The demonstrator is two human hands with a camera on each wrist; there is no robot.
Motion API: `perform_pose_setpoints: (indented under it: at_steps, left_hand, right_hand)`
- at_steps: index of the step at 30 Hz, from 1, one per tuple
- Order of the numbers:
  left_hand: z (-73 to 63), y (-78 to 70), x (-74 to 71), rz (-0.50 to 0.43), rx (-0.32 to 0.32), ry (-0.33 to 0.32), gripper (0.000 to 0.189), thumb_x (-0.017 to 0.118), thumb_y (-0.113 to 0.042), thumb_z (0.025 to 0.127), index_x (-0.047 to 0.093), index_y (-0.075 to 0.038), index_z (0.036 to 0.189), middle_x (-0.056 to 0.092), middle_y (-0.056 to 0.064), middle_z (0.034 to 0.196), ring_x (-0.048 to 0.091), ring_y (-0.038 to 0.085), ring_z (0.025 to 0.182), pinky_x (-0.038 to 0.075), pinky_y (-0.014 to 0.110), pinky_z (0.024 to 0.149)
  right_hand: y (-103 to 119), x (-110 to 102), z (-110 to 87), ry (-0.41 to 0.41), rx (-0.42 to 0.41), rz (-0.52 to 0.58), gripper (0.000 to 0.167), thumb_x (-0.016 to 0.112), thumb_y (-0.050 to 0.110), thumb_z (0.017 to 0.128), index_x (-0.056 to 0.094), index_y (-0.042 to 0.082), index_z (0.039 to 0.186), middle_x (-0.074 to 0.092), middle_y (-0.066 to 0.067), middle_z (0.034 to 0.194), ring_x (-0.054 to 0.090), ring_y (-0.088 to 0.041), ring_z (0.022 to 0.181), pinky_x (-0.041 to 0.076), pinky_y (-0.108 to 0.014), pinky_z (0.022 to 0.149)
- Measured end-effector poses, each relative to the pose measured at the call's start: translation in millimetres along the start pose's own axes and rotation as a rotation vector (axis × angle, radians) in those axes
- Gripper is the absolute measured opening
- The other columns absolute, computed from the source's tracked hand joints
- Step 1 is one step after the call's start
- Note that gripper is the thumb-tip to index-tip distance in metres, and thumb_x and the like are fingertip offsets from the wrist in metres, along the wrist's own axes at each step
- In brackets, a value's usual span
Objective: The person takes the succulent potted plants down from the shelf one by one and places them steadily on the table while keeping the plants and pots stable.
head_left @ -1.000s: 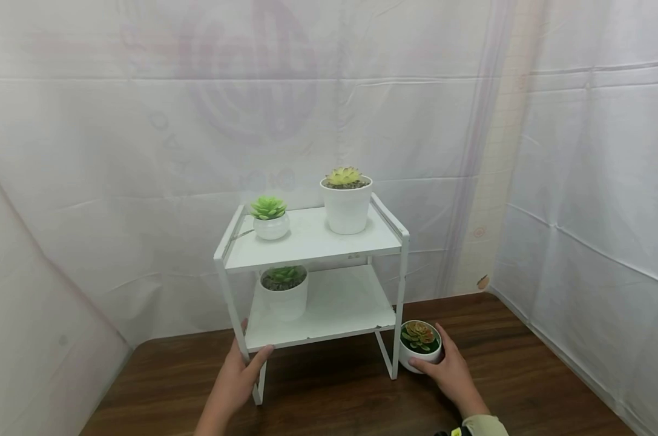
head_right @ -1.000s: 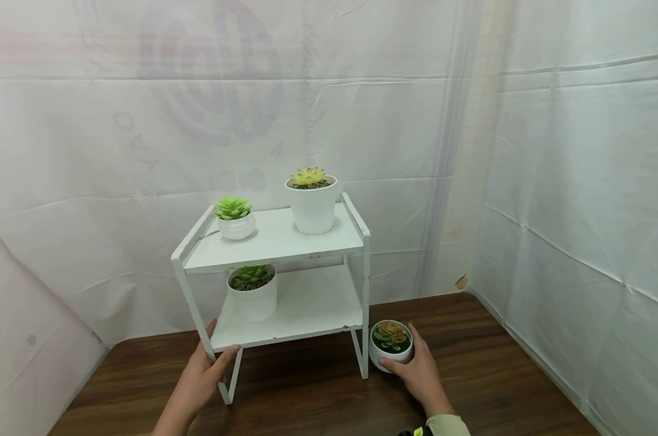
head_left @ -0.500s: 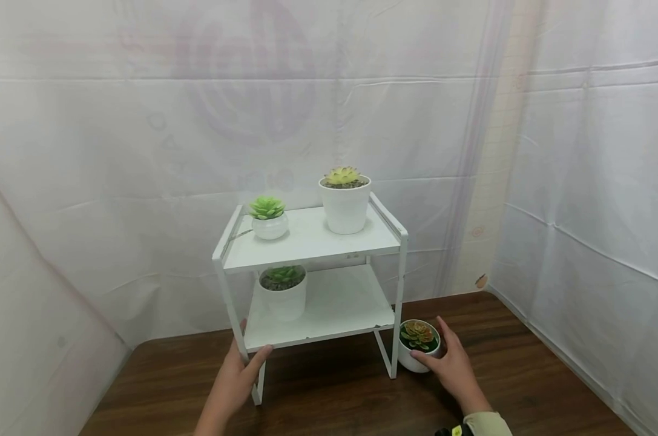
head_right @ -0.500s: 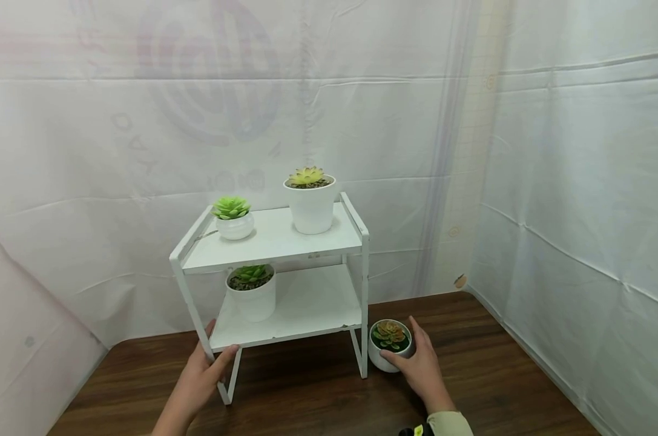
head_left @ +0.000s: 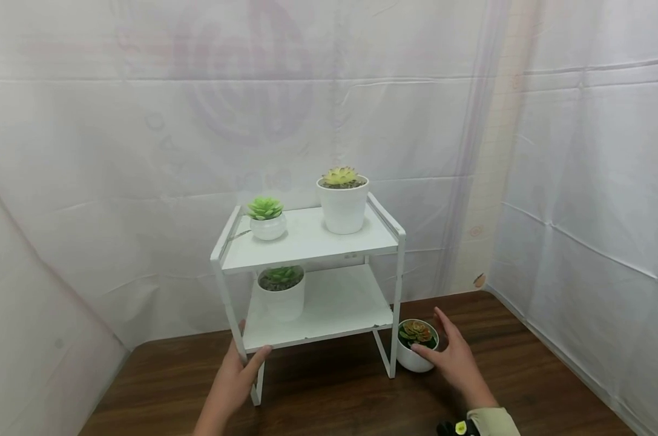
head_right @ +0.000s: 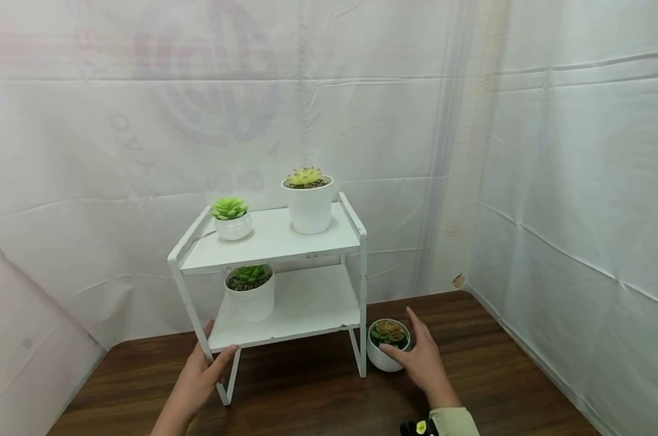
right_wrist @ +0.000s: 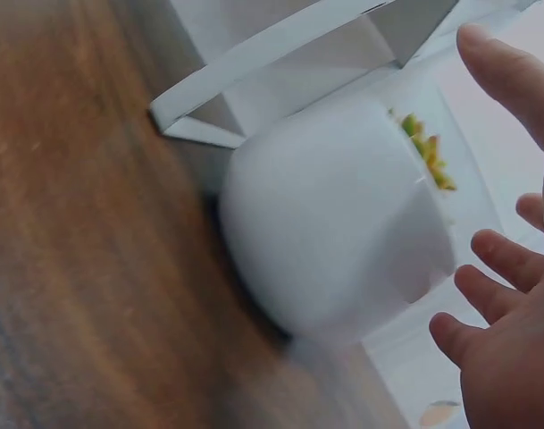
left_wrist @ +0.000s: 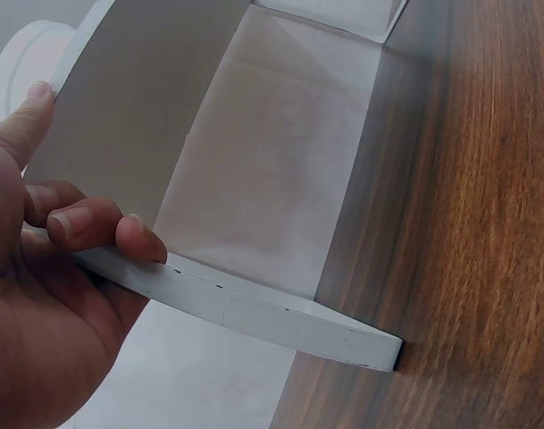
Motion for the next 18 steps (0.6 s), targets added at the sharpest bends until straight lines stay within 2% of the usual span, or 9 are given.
perform_pose_setpoints:
  at_steps: [9,18]
  left_hand:
    - [0.9,1.4,0.2,0.016,-0.001,-0.001,0.089,0.053,-0.051,0.096,0.003,-0.008,0.156,0.021,0.022,0.159,0.029,0.043,0.142,0.036,0.063,0.105]
    - [1.1,-0.6,0.4,0.0,0.016,0.0,0.088,0.055,-0.048,0.096,0.005,-0.008,0.156,0.024,0.022,0.158,0.029,0.042,0.142,0.036,0.062,0.105]
  right_hand:
    - [14.1,-7.8,-4.5,0.004,-0.071,0.008,0.101,0.079,0.041,0.08,0.016,0.017,0.156,0.023,-0.017,0.158,0.026,-0.041,0.144,0.03,-0.058,0.112]
    - [23.6,-11.2,-9.3,-0.014,-0.148,0.017,0.098,0.08,0.037,0.08,0.019,0.017,0.155,0.029,-0.019,0.156,0.031,-0.042,0.141,0.034,-0.057,0.11]
Point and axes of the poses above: each hand's wrist, its own z-axis towards the middle knuckle, its own x-axis out of the palm, y = z × x, the point moved 2 cm from there along z, towards the middle knuckle
